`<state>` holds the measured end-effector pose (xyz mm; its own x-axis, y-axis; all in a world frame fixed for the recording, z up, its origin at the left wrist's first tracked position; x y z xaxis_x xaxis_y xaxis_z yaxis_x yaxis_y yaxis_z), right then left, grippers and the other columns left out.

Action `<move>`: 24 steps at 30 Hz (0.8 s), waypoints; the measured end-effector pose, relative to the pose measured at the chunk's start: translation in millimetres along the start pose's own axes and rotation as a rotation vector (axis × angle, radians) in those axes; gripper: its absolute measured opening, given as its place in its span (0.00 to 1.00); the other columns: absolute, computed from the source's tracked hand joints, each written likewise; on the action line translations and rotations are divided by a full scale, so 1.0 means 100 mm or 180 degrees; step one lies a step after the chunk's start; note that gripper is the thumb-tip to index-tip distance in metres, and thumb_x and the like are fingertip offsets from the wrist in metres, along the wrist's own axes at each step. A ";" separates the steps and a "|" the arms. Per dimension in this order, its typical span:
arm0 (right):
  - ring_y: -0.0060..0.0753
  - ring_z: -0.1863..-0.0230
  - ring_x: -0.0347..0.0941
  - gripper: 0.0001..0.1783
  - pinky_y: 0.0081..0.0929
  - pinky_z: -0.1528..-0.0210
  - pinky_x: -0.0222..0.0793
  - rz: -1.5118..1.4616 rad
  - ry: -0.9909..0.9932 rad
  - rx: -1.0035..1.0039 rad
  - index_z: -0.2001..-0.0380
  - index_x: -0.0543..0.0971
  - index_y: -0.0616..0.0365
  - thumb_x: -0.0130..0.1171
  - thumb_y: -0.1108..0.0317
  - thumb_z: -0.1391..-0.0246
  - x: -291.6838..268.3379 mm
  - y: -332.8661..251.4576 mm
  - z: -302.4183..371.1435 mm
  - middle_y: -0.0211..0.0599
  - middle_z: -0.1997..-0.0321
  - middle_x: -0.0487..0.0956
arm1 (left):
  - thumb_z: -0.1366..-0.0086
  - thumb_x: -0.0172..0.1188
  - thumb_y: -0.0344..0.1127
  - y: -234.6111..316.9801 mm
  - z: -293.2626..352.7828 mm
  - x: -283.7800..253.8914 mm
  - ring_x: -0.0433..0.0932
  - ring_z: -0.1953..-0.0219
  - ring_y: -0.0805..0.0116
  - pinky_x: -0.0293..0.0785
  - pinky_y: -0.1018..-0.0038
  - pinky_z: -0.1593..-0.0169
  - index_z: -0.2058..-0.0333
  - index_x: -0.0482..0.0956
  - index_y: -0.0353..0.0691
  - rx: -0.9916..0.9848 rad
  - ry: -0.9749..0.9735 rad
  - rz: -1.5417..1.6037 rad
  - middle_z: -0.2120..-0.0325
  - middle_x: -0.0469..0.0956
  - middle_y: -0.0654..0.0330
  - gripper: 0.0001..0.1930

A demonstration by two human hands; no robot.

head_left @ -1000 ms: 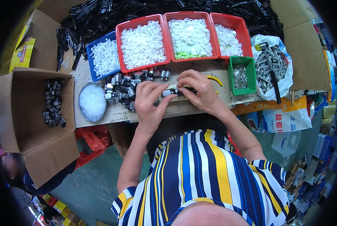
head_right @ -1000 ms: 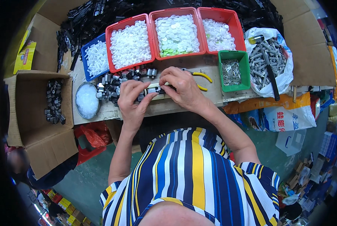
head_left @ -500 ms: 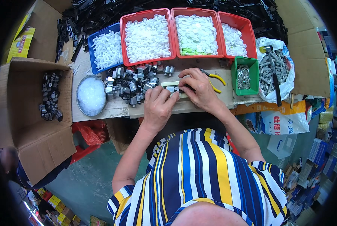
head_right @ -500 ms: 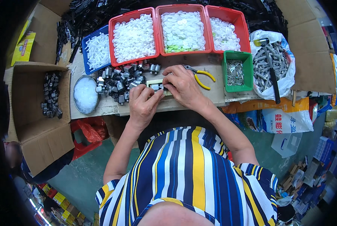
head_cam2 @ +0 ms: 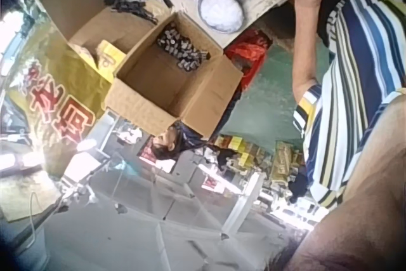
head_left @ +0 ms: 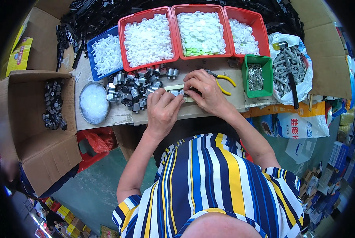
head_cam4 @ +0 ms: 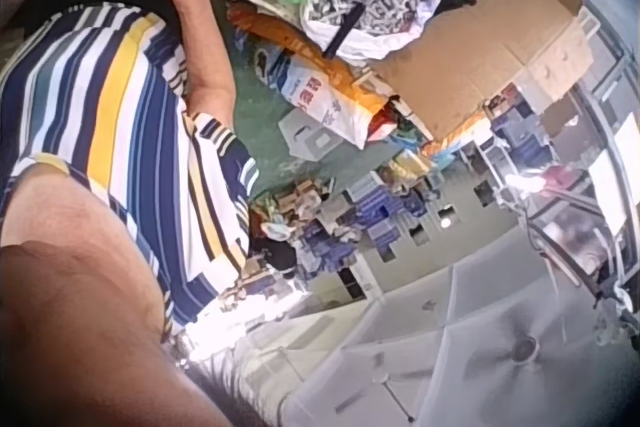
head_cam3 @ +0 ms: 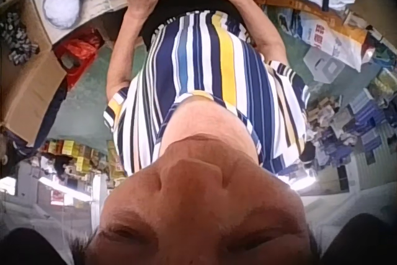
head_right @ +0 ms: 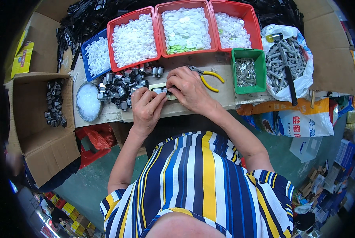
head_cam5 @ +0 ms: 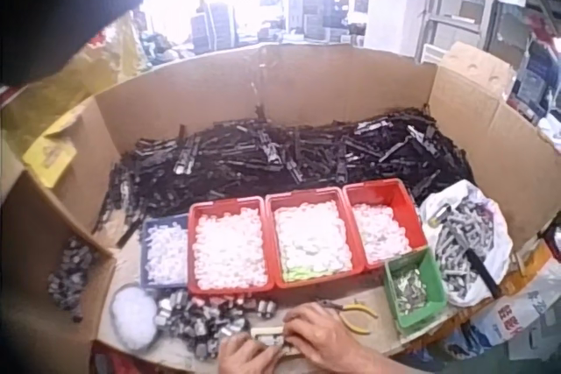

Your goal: The person assembles small metal lock bodies by hand. They pick up a lock body, insert a white plastic component and a metal pin, and use pliers to secure the assembly. The completed units are placed into a cardboard box. The process is repeated continuously throughout the clip.

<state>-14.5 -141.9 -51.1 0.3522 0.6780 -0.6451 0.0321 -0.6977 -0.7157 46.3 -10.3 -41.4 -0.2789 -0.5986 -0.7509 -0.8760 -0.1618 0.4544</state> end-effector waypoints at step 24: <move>0.38 0.50 0.73 0.11 0.36 0.50 0.66 0.0645 0.0143 -0.0836 0.69 0.77 0.58 0.65 0.75 0.58 -0.03 -0.13 -0.04 0.33 0.61 0.76 | 0.52 0.71 0.29 -0.06 -0.01 -0.02 0.74 0.62 0.61 0.64 0.65 0.57 0.69 0.84 0.42 0.0098 0.0131 0.0151 0.75 0.75 0.65 0.10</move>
<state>-11.9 -135.8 -38.9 0.4169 0.5126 -0.7506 0.1952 -0.8570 -0.4769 51.9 -9.0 -42.4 -0.3045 -0.6369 -0.7083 -0.8740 -0.1088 0.4735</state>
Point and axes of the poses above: each hand's wrist, its own z-axis away from the middle knuckle, its own x-axis out of the palm, y = z × x, the point moved 7 cm from there along -z, towards the middle knuckle
